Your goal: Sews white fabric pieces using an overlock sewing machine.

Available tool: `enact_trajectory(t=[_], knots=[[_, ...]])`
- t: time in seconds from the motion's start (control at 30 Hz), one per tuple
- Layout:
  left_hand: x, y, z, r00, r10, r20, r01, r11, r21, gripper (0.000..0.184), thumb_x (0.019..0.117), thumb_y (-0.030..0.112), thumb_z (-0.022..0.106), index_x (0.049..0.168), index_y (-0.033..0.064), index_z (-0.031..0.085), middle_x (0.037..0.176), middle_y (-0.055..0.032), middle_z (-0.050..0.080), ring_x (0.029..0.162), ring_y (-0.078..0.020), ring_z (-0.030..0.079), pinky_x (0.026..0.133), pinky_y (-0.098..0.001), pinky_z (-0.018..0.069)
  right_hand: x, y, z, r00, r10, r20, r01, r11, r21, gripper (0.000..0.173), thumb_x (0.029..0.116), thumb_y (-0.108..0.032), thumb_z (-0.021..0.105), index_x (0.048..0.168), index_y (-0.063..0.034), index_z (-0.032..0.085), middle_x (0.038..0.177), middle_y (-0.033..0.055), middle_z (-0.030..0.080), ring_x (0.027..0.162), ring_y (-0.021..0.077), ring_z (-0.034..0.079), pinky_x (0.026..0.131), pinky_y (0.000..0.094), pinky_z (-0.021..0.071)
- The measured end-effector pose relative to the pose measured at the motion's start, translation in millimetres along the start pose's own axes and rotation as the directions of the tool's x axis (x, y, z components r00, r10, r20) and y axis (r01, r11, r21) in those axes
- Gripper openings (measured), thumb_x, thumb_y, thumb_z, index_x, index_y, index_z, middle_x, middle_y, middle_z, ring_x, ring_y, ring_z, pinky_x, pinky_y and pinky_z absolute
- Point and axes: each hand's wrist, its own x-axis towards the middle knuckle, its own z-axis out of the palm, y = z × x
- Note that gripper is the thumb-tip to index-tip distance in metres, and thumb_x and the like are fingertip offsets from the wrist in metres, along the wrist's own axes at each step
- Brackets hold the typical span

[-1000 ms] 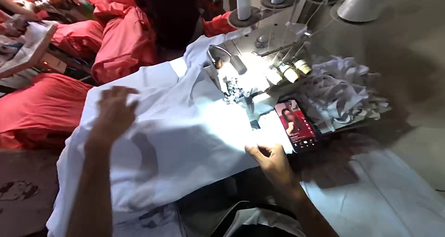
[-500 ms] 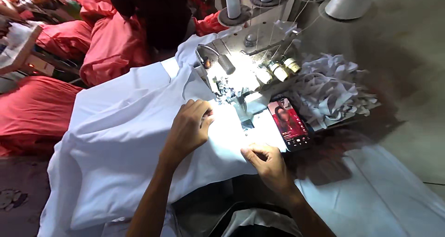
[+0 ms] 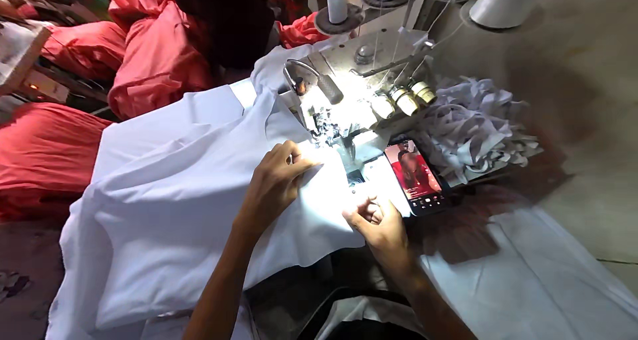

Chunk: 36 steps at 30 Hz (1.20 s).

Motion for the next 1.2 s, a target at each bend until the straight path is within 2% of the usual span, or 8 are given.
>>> enact_trajectory(t=[0.07, 0.17, 0.27, 0.67, 0.9, 1.03, 1.13, 1.2], knots=[[-2, -1, 3, 1.000, 0.017, -0.027, -0.016, 1.000, 0.016, 0.021, 0.0964, 0.011, 0.062, 0.108, 0.0155, 0.079, 0.105, -0.0082, 0.062, 0.094, -0.0215, 0.058, 0.081, -0.0362, 0.0498, 0, 1, -2, 1.000, 0.008, 0.015, -0.008, 1.000, -0.011, 0.033, 0.0890, -0.010, 0.075, 0.117, 0.0021, 0.062, 0.077, 0.0017, 0.070, 0.065, 0.0073, 0.066, 0.060, 0.0197, 0.0567], [-9, 0, 4, 0.999, 0.029, -0.041, -0.027, 0.999, 0.040, 0.025, 0.0951, 0.011, 0.061, 0.110, 0.0189, 0.080, 0.127, -0.0095, 0.066, 0.119, -0.0250, 0.059, 0.098, -0.0434, 0.0480, -6, -2, -4, 0.999, 0.038, 0.015, -0.035, 0.985, -0.171, 0.014, 0.0940, -0.018, 0.071, 0.098, -0.0052, 0.075, 0.076, -0.0043, 0.071, 0.067, -0.0003, 0.066, 0.064, 0.0155, 0.0559], [-12, 3, 5, 0.997, 0.049, -0.062, -0.044, 0.997, 0.066, 0.028, 0.0955, 0.009, 0.059, 0.113, 0.0188, 0.079, 0.132, -0.0063, 0.068, 0.131, -0.0231, 0.057, 0.108, -0.0456, 0.0447, -9, -5, -5, 0.999, 0.030, 0.022, -0.024, 0.970, -0.241, 0.016, 0.0954, -0.023, 0.070, 0.089, -0.0097, 0.076, 0.075, -0.0055, 0.071, 0.067, -0.0022, 0.065, 0.063, 0.0142, 0.0546], [-3, 2, 3, 0.998, -0.026, -0.055, 0.034, 0.987, 0.157, 0.025, 0.0935, 0.012, 0.056, 0.104, 0.0128, 0.079, 0.131, -0.0057, 0.069, 0.129, -0.0244, 0.059, 0.103, -0.0482, 0.0463, 11, -14, -1, 0.999, -0.009, 0.036, 0.015, 0.983, -0.181, 0.012, 0.0946, -0.017, 0.070, 0.087, -0.0078, 0.074, 0.073, -0.0045, 0.069, 0.065, -0.0018, 0.063, 0.061, 0.0142, 0.0527], [1, 3, 3, 0.999, -0.035, -0.018, 0.038, 0.987, 0.159, 0.026, 0.0936, 0.012, 0.057, 0.106, 0.0139, 0.079, 0.133, -0.0058, 0.067, 0.129, -0.0248, 0.058, 0.104, -0.0492, 0.0452, 12, -10, -10, 0.996, 0.010, 0.084, 0.010, 0.971, -0.237, 0.014, 0.0958, -0.020, 0.070, 0.093, -0.0075, 0.074, 0.078, -0.0033, 0.071, 0.070, -0.0004, 0.066, 0.065, 0.0152, 0.0552], [-7, 9, 4, 0.998, -0.038, -0.040, 0.045, 0.978, 0.202, 0.027, 0.0979, 0.013, 0.055, 0.115, 0.0130, 0.076, 0.140, -0.0089, 0.063, 0.136, -0.0275, 0.053, 0.112, -0.0503, 0.0412, -1, -7, -22, 0.987, 0.083, 0.140, -0.033, 0.946, -0.322, 0.015, 0.0916, -0.026, 0.074, 0.093, -0.0110, 0.076, 0.080, -0.0050, 0.072, 0.071, -0.0002, 0.066, 0.066, 0.0167, 0.0559], [-33, 40, 2, 0.978, -0.118, -0.172, 0.130, 0.990, 0.062, 0.032, 0.0962, 0.008, 0.055, 0.121, 0.0135, 0.074, 0.137, -0.0098, 0.063, 0.134, -0.0263, 0.054, 0.110, -0.0446, 0.0446, -7, -5, -28, 0.983, 0.120, 0.136, -0.067, 0.937, -0.343, 0.017, 0.0890, -0.030, 0.078, 0.089, -0.0132, 0.075, 0.078, -0.0062, 0.071, 0.069, -0.0003, 0.065, 0.065, 0.0165, 0.0548], [-55, 73, 3, 0.947, -0.237, -0.217, 0.189, 0.956, -0.223, 0.027, 0.0986, 0.007, 0.055, 0.117, 0.0113, 0.075, 0.121, -0.0066, 0.069, 0.117, -0.0173, 0.062, 0.098, -0.0337, 0.0524, -7, -4, -30, 0.986, 0.117, 0.123, -0.067, 0.934, -0.351, 0.017, 0.0869, -0.030, 0.080, 0.087, -0.0134, 0.075, 0.076, -0.0069, 0.070, 0.067, -0.0014, 0.064, 0.063, 0.0159, 0.0536]])
